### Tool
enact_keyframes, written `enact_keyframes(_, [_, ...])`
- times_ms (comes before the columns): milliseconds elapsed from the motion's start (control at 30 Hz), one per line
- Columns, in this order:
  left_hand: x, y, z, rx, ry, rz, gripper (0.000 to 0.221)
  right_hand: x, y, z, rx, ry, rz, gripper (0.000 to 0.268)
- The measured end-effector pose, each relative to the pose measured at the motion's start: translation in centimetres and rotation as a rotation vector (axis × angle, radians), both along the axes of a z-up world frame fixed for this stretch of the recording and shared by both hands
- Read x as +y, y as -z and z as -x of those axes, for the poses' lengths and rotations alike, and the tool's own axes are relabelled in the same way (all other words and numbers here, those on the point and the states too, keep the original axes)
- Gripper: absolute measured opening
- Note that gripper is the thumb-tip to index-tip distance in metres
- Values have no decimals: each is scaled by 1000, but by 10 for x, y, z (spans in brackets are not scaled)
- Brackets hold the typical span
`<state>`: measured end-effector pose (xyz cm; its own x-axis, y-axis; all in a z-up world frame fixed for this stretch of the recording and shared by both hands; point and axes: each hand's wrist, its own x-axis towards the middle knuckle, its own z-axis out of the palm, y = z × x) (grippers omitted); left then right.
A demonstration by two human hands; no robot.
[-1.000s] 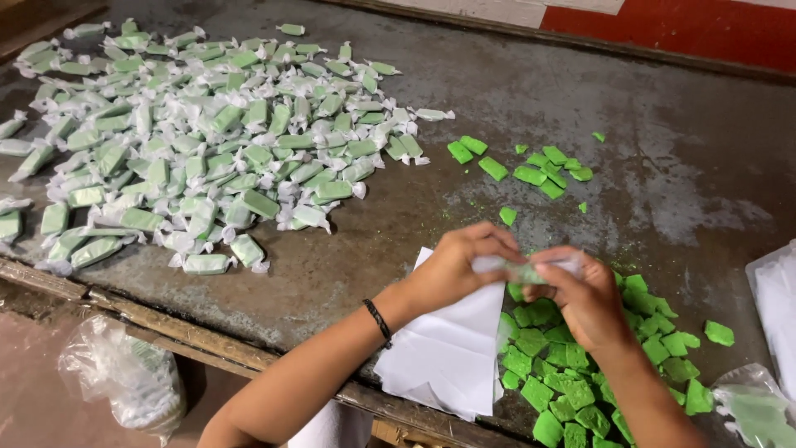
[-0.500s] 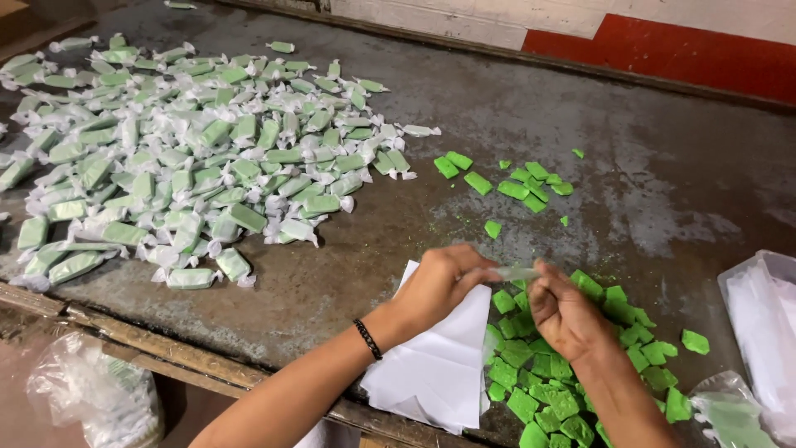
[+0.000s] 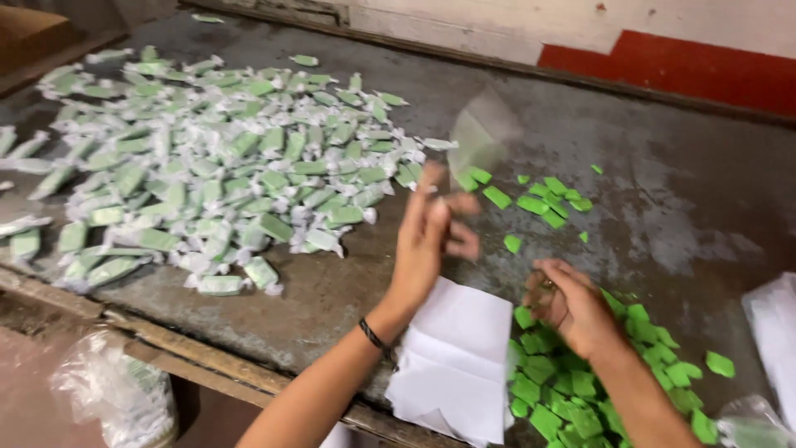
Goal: A person is rapidly wrapping small green rectangular items in individual pieces of white paper on a metal workbench.
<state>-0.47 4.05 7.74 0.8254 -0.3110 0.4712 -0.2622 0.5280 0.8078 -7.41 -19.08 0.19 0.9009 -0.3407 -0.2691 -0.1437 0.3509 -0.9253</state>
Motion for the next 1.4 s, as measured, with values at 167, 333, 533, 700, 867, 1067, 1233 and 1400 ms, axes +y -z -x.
enact_keyframes(167, [-4, 55, -57, -201, -310, -618, 31, -29, 34, -125, -87, 90, 1220, 16])
enact_keyframes(333, [-20, 121, -89, -426, -131, -1556, 26, -62, 99, -224, 439, 160, 1560, 42])
enact_keyframes(533, [-16, 95, -77, -354, -171, -1097, 6, -61, 64, -166, 24, 177, 865, 36])
enact_keyframes(700, [1, 64, -61, -332, -184, -977, 16, -35, 17, -45, -114, 128, 493, 47])
enact_keyframes(867, [-4, 56, -52, -616, -321, -999, 6, 12, -37, 15, -178, 47, 409, 29])
enact_keyframes(1067, [-5, 52, -45, -353, -69, -762, 9, 16, -28, 9, -216, -193, 474, 21])
enact_keyframes(1233, [-10, 37, -38, -279, -64, -621, 7, 14, 15, 2, -244, -206, 408, 23])
enact_keyframes(1400, [-15, 46, -39, -97, 51, -552, 31, 40, -8, -2, -319, -74, 393, 24])
